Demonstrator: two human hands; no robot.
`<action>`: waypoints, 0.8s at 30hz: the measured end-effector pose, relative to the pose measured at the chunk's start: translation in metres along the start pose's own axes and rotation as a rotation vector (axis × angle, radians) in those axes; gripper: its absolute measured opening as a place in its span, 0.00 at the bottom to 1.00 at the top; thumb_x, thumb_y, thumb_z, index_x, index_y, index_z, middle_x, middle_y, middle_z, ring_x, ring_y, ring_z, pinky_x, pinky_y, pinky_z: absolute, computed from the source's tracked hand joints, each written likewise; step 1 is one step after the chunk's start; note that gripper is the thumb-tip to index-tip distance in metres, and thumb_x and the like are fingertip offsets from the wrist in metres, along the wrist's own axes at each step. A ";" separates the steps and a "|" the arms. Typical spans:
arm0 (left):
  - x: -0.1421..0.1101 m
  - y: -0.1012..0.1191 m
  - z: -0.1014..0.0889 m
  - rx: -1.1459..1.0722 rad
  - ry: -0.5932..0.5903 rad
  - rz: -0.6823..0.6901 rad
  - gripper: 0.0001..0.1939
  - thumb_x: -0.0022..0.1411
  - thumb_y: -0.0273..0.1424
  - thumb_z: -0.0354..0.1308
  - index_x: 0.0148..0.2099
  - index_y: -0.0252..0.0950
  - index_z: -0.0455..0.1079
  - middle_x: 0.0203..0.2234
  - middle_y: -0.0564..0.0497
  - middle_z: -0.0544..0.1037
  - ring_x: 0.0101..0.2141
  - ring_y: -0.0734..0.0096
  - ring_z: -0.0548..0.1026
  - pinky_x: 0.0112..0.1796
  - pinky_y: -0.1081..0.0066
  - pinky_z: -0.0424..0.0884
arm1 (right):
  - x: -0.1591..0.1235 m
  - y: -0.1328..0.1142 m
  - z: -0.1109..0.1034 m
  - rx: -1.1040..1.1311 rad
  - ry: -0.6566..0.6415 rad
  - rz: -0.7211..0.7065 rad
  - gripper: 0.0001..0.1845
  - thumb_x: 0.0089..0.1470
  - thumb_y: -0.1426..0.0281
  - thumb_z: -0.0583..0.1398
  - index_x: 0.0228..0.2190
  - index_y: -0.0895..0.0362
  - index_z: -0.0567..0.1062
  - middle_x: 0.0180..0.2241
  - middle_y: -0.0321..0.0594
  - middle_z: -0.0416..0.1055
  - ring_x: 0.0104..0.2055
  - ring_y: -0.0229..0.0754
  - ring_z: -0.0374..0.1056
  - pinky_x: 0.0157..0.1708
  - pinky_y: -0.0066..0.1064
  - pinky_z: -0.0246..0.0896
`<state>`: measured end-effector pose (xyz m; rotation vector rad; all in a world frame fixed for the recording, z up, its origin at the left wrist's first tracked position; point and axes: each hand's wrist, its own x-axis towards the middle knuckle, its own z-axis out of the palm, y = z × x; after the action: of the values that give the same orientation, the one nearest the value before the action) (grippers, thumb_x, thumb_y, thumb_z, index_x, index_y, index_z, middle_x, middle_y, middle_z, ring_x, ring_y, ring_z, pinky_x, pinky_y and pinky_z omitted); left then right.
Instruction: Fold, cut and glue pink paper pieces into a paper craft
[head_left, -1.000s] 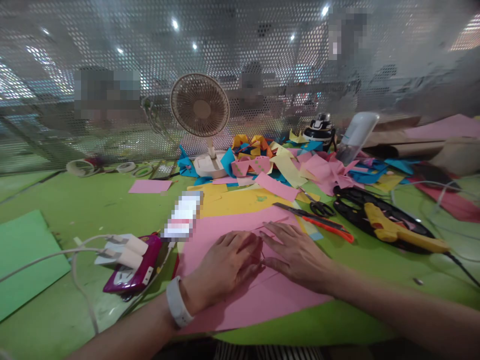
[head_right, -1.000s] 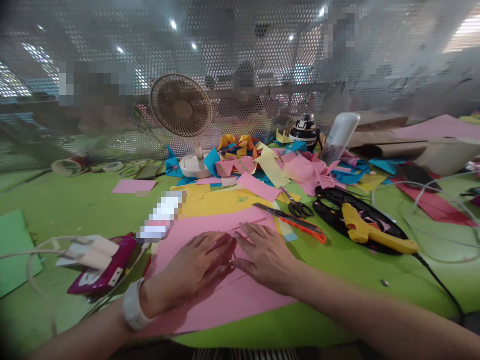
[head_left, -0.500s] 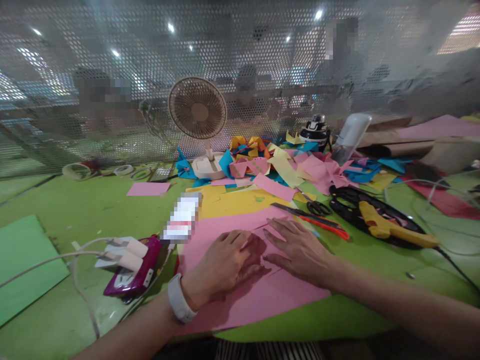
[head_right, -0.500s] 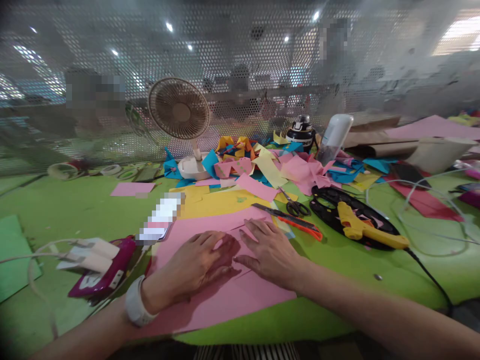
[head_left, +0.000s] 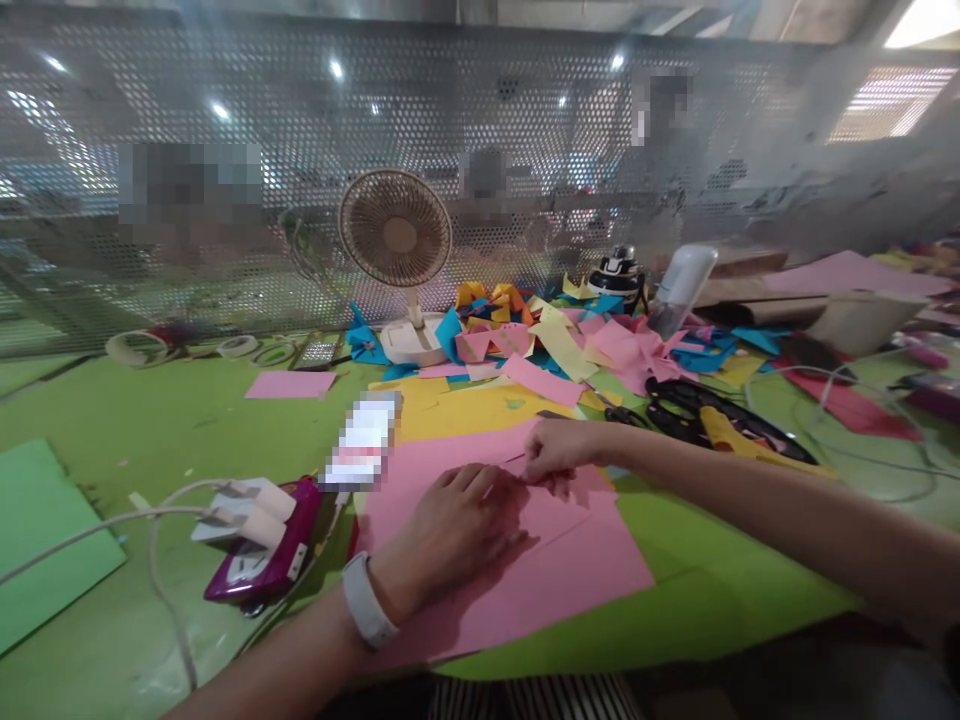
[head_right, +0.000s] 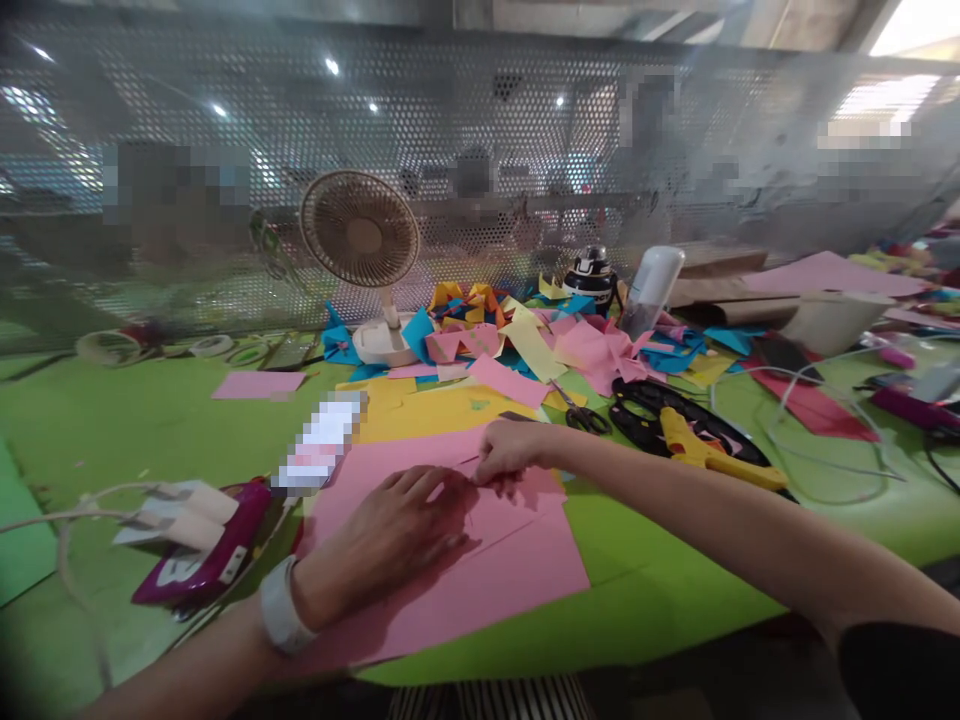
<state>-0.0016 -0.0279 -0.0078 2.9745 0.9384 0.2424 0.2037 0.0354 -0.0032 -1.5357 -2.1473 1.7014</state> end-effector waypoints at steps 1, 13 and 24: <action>0.000 0.000 0.001 0.002 -0.001 0.003 0.19 0.63 0.45 0.44 0.48 0.39 0.64 0.43 0.45 0.66 0.45 0.60 0.65 0.45 0.59 0.64 | 0.002 0.001 -0.002 0.006 -0.021 -0.001 0.12 0.44 0.65 0.61 0.18 0.60 0.70 0.12 0.33 0.69 0.15 0.33 0.66 0.14 0.21 0.49; 0.002 0.002 -0.003 -0.004 0.021 0.023 0.19 0.63 0.44 0.44 0.51 0.40 0.61 0.43 0.46 0.67 0.44 0.61 0.66 0.44 0.61 0.64 | -0.011 0.024 -0.024 0.025 -0.023 0.097 0.17 0.40 0.59 0.65 0.16 0.61 0.71 0.13 0.34 0.71 0.14 0.31 0.65 0.14 0.21 0.43; 0.001 0.001 -0.011 -0.043 -0.009 0.012 0.19 0.62 0.45 0.45 0.49 0.40 0.63 0.44 0.46 0.67 0.44 0.61 0.66 0.45 0.61 0.64 | -0.004 0.005 -0.017 0.027 -0.045 0.058 0.18 0.36 0.59 0.67 0.16 0.61 0.71 0.12 0.34 0.71 0.15 0.30 0.64 0.14 0.21 0.43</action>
<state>-0.0021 -0.0283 0.0030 2.9400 0.9033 0.2454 0.2181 0.0450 0.0016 -1.5836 -2.1109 1.7926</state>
